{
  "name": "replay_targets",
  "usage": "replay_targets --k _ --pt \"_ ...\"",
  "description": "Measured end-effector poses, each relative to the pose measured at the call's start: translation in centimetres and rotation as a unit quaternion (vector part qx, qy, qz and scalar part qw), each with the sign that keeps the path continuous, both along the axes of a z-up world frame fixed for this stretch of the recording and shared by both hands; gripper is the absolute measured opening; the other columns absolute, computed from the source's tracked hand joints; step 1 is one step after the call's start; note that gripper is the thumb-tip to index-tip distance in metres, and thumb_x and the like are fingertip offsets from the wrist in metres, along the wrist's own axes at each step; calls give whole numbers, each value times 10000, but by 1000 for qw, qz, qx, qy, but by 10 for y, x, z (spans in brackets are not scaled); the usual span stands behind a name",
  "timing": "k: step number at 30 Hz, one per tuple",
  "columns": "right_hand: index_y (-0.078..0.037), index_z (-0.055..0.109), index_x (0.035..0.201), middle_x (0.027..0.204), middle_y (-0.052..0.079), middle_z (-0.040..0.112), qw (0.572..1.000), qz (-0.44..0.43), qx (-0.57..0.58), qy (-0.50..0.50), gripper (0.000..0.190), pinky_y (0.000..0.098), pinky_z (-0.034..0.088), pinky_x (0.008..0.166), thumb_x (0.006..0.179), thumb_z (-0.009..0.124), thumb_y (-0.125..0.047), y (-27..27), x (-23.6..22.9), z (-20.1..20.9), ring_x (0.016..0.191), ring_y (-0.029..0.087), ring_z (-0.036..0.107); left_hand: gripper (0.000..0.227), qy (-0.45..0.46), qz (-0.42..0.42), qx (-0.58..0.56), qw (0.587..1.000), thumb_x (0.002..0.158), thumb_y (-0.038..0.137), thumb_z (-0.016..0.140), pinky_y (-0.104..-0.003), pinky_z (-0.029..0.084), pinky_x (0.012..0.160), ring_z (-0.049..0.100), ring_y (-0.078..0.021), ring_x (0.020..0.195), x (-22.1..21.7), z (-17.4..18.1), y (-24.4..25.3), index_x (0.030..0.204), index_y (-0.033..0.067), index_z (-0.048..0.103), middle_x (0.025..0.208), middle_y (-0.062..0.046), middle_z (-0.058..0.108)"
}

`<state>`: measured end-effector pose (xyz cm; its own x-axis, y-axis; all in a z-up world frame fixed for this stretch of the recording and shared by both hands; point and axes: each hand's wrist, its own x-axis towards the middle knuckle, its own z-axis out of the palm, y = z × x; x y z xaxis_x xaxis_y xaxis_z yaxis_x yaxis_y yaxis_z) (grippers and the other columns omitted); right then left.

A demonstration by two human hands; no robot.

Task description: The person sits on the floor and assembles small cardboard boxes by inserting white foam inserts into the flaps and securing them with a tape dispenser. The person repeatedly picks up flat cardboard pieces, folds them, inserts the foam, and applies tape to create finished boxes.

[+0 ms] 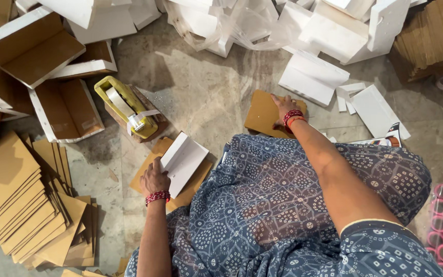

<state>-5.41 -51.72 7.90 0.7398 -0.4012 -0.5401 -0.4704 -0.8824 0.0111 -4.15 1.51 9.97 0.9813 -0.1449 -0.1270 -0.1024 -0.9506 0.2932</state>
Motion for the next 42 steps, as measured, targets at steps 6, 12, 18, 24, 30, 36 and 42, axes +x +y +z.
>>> replay_targets --k 6,12,18,24,30,36,42 --pt "-465 171 1600 1492 120 346 1000 -5 -17 0 1378 586 396 1107 512 1017 -454 1 1 -3 1410 383 393 545 -7 -1 -12 1000 779 114 760 -484 496 842 689 -312 1018 -2 4 -1 1292 207 600 1108 -94 718" --pt "-413 275 1573 1485 106 394 997 25 -73 22 1332 654 318 1117 473 1014 -547 13 6 25 1419 354 398 537 15 4 4 1000 802 146 768 -473 496 856 687 -306 1026 0 6 -2 1306 212 594 1108 -88 714" --pt "-333 448 1445 1339 135 526 989 61 -124 -57 1104 600 324 1095 512 987 -571 -5 11 19 1286 361 493 538 16 7 -8 1000 794 147 775 -472 496 850 688 -306 1023 2 6 -2 1295 220 592 1109 -88 716" --pt "-116 704 1154 1052 164 715 982 186 -6 6 742 438 553 881 566 997 -462 -40 56 23 964 369 698 559 24 -3 -18 1000 787 145 778 -473 503 877 684 -324 1036 1 4 2 1306 221 587 1119 -95 713" --pt "-119 735 1068 967 134 747 928 306 174 -122 425 461 554 821 745 867 -363 93 71 114 906 337 714 570 59 -19 -59 996 810 164 780 -508 519 886 658 -381 1091 11 1 9 1330 225 553 1137 -128 702" --pt "-138 678 894 892 76 691 760 574 238 -190 136 479 529 801 770 649 -186 283 37 46 904 322 684 581 134 -9 -56 989 851 150 750 -511 533 891 665 -368 1111 14 8 10 1373 292 539 1183 -112 705" --pt "-139 643 893 912 32 626 716 587 147 -348 93 399 471 871 893 556 -172 332 31 23 956 222 626 653 191 -71 -137 970 860 262 731 -489 494 1024 641 -354 1202 35 -30 29 1471 283 502 1263 -145 688"
